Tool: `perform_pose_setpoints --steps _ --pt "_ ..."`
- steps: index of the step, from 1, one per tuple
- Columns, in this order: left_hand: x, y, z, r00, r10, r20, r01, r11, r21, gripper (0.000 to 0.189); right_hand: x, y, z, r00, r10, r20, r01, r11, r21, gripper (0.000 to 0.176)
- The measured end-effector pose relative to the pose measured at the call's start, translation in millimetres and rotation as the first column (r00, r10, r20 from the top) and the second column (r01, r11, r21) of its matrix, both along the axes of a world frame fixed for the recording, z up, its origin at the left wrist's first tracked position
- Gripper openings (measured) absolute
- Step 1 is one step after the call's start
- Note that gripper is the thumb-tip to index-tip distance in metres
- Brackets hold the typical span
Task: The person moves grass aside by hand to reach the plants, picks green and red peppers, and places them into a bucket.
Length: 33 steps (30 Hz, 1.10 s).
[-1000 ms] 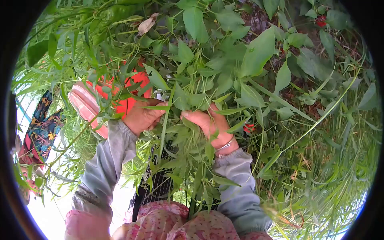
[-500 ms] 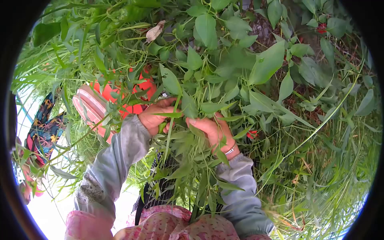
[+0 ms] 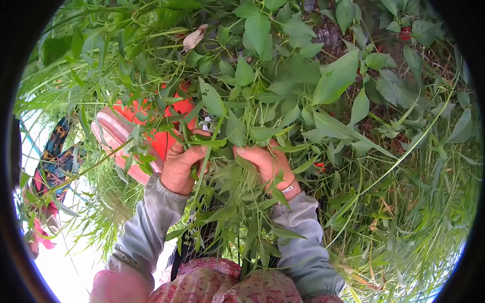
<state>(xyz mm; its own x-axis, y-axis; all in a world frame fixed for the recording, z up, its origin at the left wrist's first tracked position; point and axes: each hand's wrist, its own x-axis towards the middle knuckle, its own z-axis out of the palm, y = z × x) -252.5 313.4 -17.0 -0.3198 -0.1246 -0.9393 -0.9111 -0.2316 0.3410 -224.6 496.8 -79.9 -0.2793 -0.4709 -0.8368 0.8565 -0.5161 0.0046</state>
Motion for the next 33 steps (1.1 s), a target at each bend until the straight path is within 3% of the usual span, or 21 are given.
perform_pose_setpoints --steps 6,9,13,17,20,22,23,24,26,28,29,30,32,33 --pt "2.7 2.5 29.1 0.993 0.098 -0.073 -0.08 0.974 0.21 0.025 -3.7 -2.1 4.2 0.987 -0.16 0.014 0.161 0.984 -0.078 0.041" --pt "5.5 8.0 34.2 0.986 0.14 -0.092 -0.11 0.955 0.274 0.026 -5.2 -2.5 5.8 0.998 -0.065 -0.002 0.065 0.998 -0.007 0.04" --pt "3.6 7.6 56.7 0.988 0.089 -0.123 -0.06 0.973 0.222 0.028 -10.6 -2.7 16.7 0.996 -0.061 0.058 0.054 0.992 0.113 0.035" --pt "5.6 -13.3 76.2 0.961 0.218 -0.172 -0.144 0.92 0.364 0.028 -5.0 3.2 9.5 0.999 -0.019 0.036 0.014 0.99 0.144 0.031" --pt "2.0 -38.4 100.1 0.993 0.028 -0.117 0.015 0.936 0.35 0.032 -2.6 12.4 2.0 1.0 -0.02 0.009 0.019 0.996 0.087 0.03" --pt "11.3 -77.2 106.9 0.99 -0.08 -0.12 0.101 0.979 0.179 0.035 -7.1 19.7 8.4 0.993 -0.097 0.072 0.09 0.992 0.09 0.027" --pt "11.9 -99.2 108.9 0.984 -0.084 -0.155 0.101 0.989 0.108 0.035 -6.6 27.6 9.8 0.988 -0.064 0.141 0.048 0.992 0.116 0.022" --pt "33.7 -136.9 117.5 0.989 0.105 -0.107 -0.111 0.992 -0.054 0.036 -4.4 32.4 8.7 0.991 -0.069 0.117 0.056 0.993 0.105 0.02" --pt "32.5 -169.9 122.2 0.985 -0.029 -0.17 -0.035 0.932 -0.362 0.034 1.4 43.6 1.6 0.994 -0.085 0.071 0.079 0.993 0.084 0.017" --pt "41.1 -227.9 129.4 0.998 -0.049 -0.034 0.037 0.957 -0.287 0.032 8.3 51.5 -7.7 0.99 -0.116 0.077 0.118 0.993 -0.017 0.013" --pt "34.4 -229.0 125.5 0.94 -0.341 -0.009 0.298 0.835 -0.462 0.034 6.4 49.0 -5.9 0.985 -0.12 0.127 0.124 0.992 -0.024 0.013" --pt "38.2 -232.3 112.4 0.941 -0.332 -0.069 0.248 0.811 -0.53 0.034 4.5 46.3 -5.2 0.978 -0.125 0.167 0.132 0.991 -0.032 0.013" --pt "59.8 -243.0 75.1 0.926 -0.324 -0.195 0.125 0.749 -0.65 0.036 15.4 40.2 -9.6 0.992 -0.096 -0.085 0.103 0.99 0.093 0.019" --pt "69.3 -259.6 69.4 0.874 -0.462 -0.151 0.258 0.705 -0.66 0.039 13.0 38.8 -7.6 0.995 -0.082 -0.048 0.087 0.992 0.095 0.019"
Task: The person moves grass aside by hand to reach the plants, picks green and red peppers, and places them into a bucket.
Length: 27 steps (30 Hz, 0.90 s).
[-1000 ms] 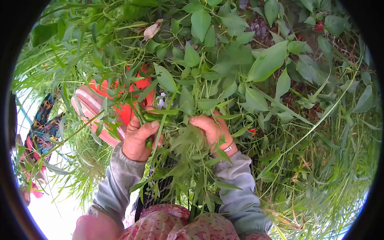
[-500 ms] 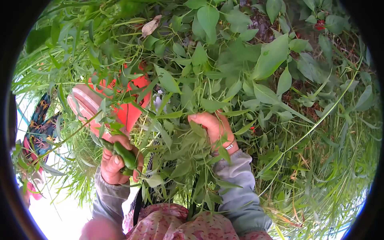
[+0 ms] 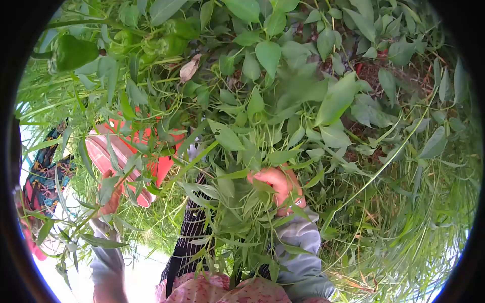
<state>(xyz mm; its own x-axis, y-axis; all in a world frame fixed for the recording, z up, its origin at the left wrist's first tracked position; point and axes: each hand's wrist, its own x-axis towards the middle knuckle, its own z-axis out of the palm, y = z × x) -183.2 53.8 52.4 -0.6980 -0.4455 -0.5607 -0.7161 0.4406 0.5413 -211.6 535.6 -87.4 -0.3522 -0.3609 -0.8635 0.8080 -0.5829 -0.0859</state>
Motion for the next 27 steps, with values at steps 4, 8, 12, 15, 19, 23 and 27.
perform_pose_setpoints --steps 4,8,12,15,19,23,27 --pt "10.6 23.9 -0.2 0.938 -0.345 0.038 0.348 0.934 -0.086 0.036 -7.8 5.6 -0.5 0.951 0.298 -0.081 -0.296 0.955 0.031 0.026" --pt "-68.8 206.2 33.2 0.492 -0.861 0.13 0.87 0.492 -0.034 0.016 -12.5 -4.6 -2.9 0.815 0.517 -0.261 -0.496 0.856 0.147 0.035" --pt "-136.4 293.9 16.6 0.294 -0.937 -0.186 0.929 0.326 -0.173 0.023 -30.7 -19.8 16.7 0.819 0.469 -0.332 -0.41 0.881 0.234 0.031" --pt "-194.0 309.4 -14.9 0.376 -0.905 -0.2 0.853 0.422 -0.307 0.032 -24.7 -18.7 7.1 0.73 0.568 -0.379 -0.491 0.822 0.288 0.026" --pt "-245.2 308.7 -75.8 0.341 -0.94 0.002 0.888 0.321 -0.33 0.031 -27.1 -21.8 9.5 0.823 0.465 -0.327 -0.427 0.886 0.182 0.028" --pt "-257.5 317.9 -121.1 0.161 -0.845 0.51 0.975 0.057 -0.213 0.026 -33.7 -25.2 16.6 0.868 0.392 -0.305 -0.366 0.92 0.139 0.032" --pt "-262.4 323.8 -136.8 0.002 -0.86 0.511 0.962 -0.138 -0.237 0.03 -31.9 -29.6 14.1 0.883 0.327 -0.337 -0.291 0.944 0.154 0.038"
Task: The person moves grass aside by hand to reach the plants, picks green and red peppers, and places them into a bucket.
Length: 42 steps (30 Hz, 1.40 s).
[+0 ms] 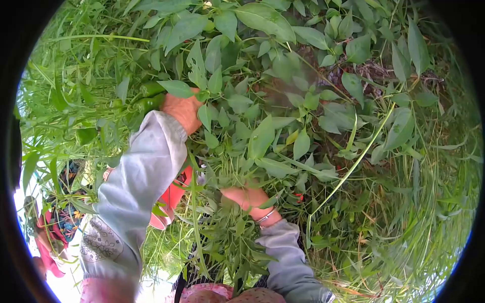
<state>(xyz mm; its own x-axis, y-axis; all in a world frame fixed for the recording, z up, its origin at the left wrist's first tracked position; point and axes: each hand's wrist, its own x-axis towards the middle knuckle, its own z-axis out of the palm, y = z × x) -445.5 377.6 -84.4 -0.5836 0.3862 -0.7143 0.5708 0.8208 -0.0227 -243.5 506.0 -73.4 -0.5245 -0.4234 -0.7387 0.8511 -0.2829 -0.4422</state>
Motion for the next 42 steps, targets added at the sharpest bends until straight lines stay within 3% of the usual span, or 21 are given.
perform_pose_setpoints --steps 2,3,6,7,10,13,18,19,22,23,24,26,27,30,33,36,37,39,42 --pt "5.7 5.1 5.7 0.994 -0.101 -0.05 0.099 0.994 -0.036 0.033 2.5 -0.9 -0.1 1.0 0.013 -0.009 -0.013 1.0 0.02 0.039" --pt "-6.6 18.1 19.9 0.988 0.036 0.153 -0.023 0.996 -0.09 0.034 6.3 -2.7 -6.0 0.996 0.056 -0.071 -0.052 0.997 0.048 0.039" --pt "9.1 -4.1 20.6 0.974 0.213 0.075 -0.226 0.936 0.271 0.029 20.6 -9.7 -17.9 1.0 -0.007 -0.009 0.007 1.0 -0.018 0.04" --pt "14.8 -10.3 23.4 0.943 0.308 0.123 -0.331 0.863 0.382 0.028 17.9 -7.1 -20.0 0.978 0.158 -0.134 -0.15 0.986 0.066 0.042" --pt "36.6 -11.0 45.9 0.943 0.322 0.082 -0.33 0.88 0.341 0.027 8.6 -1.6 -9.8 0.968 0.218 -0.124 -0.211 0.975 0.068 0.042" --pt "67.8 -10.2 49.7 0.984 0.13 -0.124 -0.09 0.955 0.283 0.019 8.8 -4.9 -6.2 0.98 0.113 -0.167 -0.106 0.993 0.049 0.039" --pt "86.8 -2.4 87.1 0.972 0.228 0.058 -0.234 0.919 0.317 0.022 17.3 -10.2 -7.2 0.997 -0.016 -0.074 0.018 1.0 0.021 0.039" --pt "85.5 -2.8 92.6 0.967 0.244 0.075 -0.255 0.913 0.319 0.022 13.5 -7.4 -8.8 0.994 0.036 -0.099 -0.033 0.999 0.023 0.041" --pt "71.1 -26.0 101.2 0.873 0.453 0.179 -0.468 0.678 0.567 0.022 23.6 -11.6 -20.3 0.977 0.095 -0.192 -0.089 0.995 0.038 0.038" --pt "62.1 -31.6 108.8 0.908 0.416 0.041 -0.378 0.776 0.505 0.023 24.3 -9.2 -20.5 0.981 0.158 -0.109 -0.154 0.987 0.044 0.035" --pt "51.3 -43.3 107.2 0.908 0.417 0.052 -0.386 0.779 0.493 0.024 21.7 -7.4 -17.3 0.975 0.219 -0.026 -0.218 0.975 0.046 0.033" --pt "27.0 -59.5 105.8 0.897 0.441 0.035 -0.401 0.777 0.485 0.03 21.0 -9.4 -11.8 0.994 0.099 0.037 -0.1 0.995 0.01 0.031" --pt "15.4 -63.2 106.5 0.887 0.461 0.013 -0.408 0.772 0.488 0.033 22.0 -10.7 -11.8 0.997 0.079 0.015 -0.079 0.997 0.012 0.031" --pt "-8.3 -85.7 94.1 0.951 0.232 -0.205 -0.131 0.902 0.411 0.034 25.6 -10.1 -15.8 0.984 0.119 -0.13 -0.113 0.992 0.053 0.03" --pt "-6.3 -84.9 91.6 0.951 0.303 -0.068 -0.306 0.951 -0.047 0.031 24.3 -7.4 -15.3 0.958 0.201 -0.204 -0.183 0.978 0.104 0.029" --pt "9.7 -78.6 99.7 0.939 0.344 0.013 -0.337 0.926 -0.17 0.029 23.5 -9.3 -15.0 0.966 0.154 -0.206 -0.134 0.985 0.104 0.03" --pt "23.8 -92.1 97.4 0.95 0.31 0.042 -0.309 0.951 -0.017 0.03 23.5 -10.2 -14.5 0.98 0.119 -0.158 -0.107 0.991 0.08 0.032" --pt "61.4 -109.5 94.1 0.984 0.135 -0.112 -0.127 0.989 0.075 0.028 19.3 -15.5 -10.8 0.995 0.04 0.094 -0.038 0.999 -0.03 0.038" --pt "93.2 -106.5 103.2 0.952 0.307 -0.01 -0.303 0.944 0.126 0.038 -4.1 -18.2 4.9 0.985 -0.001 0.173 0.007 0.999 -0.037 0.046"
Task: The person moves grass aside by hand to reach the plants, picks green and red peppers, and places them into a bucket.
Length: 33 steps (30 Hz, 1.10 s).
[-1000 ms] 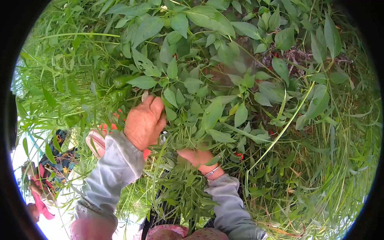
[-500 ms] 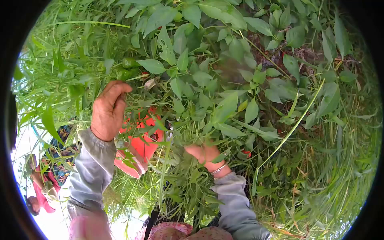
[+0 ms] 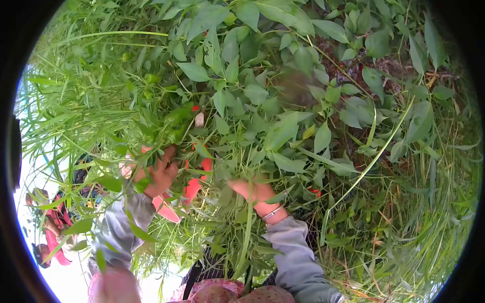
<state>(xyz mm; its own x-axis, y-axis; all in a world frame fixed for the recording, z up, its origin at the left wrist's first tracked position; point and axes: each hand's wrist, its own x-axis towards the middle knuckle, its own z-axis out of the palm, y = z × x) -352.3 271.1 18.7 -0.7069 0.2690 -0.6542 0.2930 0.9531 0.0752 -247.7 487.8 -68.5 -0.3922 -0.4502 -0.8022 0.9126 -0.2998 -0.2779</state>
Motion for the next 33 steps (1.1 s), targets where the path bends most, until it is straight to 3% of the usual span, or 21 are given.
perform_pose_setpoints --steps 4,5,8,9,11,13,15,17,19,20,22,23,24,25,27,28,30,32,33 --pt "33.2 28.7 12.4 0.98 0.157 0.125 -0.165 0.985 0.056 0.039 19.5 -26.2 -12.1 0.969 -0.237 0.067 0.244 0.962 -0.125 0.042" --pt "42.8 37.2 13.0 0.972 0.178 0.151 -0.186 0.982 0.041 0.041 17.7 -28.5 -13.0 0.965 -0.252 -0.068 0.245 0.965 -0.095 0.039" --pt "61.6 66.1 19.3 0.985 0.111 0.129 -0.12 0.99 0.067 0.044 -14.6 -19.8 18.0 0.982 -0.143 0.127 0.152 0.986 -0.069 0.039" --pt "67.7 74.1 22.5 0.992 0.07 0.106 -0.079 0.993 0.083 0.044 -0.9 -33.6 10.3 0.924 -0.331 0.194 0.356 0.928 -0.114 0.034" --pt "82.2 88.4 27.0 0.983 0.127 0.136 -0.134 0.99 0.039 0.043 -6.2 -28.2 14.0 0.919 -0.329 0.216 0.37 0.91 -0.188 0.034" --pt "100.1 86.2 28.9 0.938 0.311 0.152 -0.326 0.941 0.087 0.035 -5.9 -27.6 13.9 0.933 -0.32 0.165 0.348 0.92 -0.182 0.034" --pt "141.7 65.3 16.1 0.78 0.597 0.186 -0.625 0.753 0.205 0.022 11.4 -40.4 2.1 0.958 -0.283 0.047 0.287 0.952 -0.103 0.034" --pt "154.1 53.9 17.4 0.757 0.624 0.194 -0.653 0.712 0.259 0.016 27.8 -56.1 -15.5 0.97 -0.232 -0.077 0.231 0.973 -0.018 0.034" --pt "155.2 30.1 31.1 0.894 0.414 0.17 -0.445 0.861 0.245 0.013 44.8 -69.1 -28.4 0.96 -0.217 -0.174 0.227 0.973 0.037 0.034" --pt "127.2 37.1 39.0 0.901 0.387 0.195 -0.43 0.856 0.287 0.015 49.5 -75.5 -34.8 0.947 -0.236 -0.219 0.252 0.967 0.047 0.034" --pt "71.5 51.3 55.3 0.912 0.331 0.244 -0.403 0.837 0.37 0.022 43.7 -83.3 -37.0 0.913 -0.381 -0.143 0.382 0.924 -0.021 0.033" --pt "53.0 35.5 62.1 0.799 0.48 0.362 -0.594 0.723 0.352 0.024 38.1 -87.3 -35.9 0.873 -0.488 -0.005 0.486 0.87 -0.081 0.032" --pt "34.7 19.7 68.8 0.649 0.611 0.454 -0.758 0.571 0.315 0.027 34.9 -86.3 -35.0 0.868 -0.496 0.001 0.495 0.865 -0.08 0.032" --pt "6.9 10.5 82.0 0.372 0.712 0.596 -0.925 0.342 0.167 0.028 31.9 -85.5 -34.3 0.863 -0.505 0.007 0.504 0.86 -0.08 0.031" --pt "-38.2 -1.9 79.6 0.284 0.779 0.559 -0.955 0.176 0.241 0.029 24.0 -76.1 -25.2 0.919 -0.33 -0.216 0.353 0.933 0.076 0.03" --pt "-46.6 -8.5 75.2 0.383 0.814 0.437 -0.915 0.27 0.298 0.026 18.4 -71.6 -18.2 0.93 -0.219 -0.296 0.281 0.942 0.185 0.03" --pt "-53.2 -6.2 63.8 0.601 0.657 0.455 -0.799 0.466 0.381 0.023 9.1 -67.2 -6.2 0.933 0.04 -0.357 0.138 0.877 0.46 0.032" --pt "-47.1 9.3 51.9 0.495 0.678 0.544 -0.854 0.494 0.162 0.027 75.0 -118.3 -70.1 0.924 -0.33 -0.192 0.35 0.933 0.087 0.034" --pt "-45.4 17.4 42.0 0.439 0.686 0.58 -0.862 0.504 0.056 0.031 83.4 -125.8 -82.0 0.926 -0.329 -0.187 0.342 0.939 0.038 0.035"
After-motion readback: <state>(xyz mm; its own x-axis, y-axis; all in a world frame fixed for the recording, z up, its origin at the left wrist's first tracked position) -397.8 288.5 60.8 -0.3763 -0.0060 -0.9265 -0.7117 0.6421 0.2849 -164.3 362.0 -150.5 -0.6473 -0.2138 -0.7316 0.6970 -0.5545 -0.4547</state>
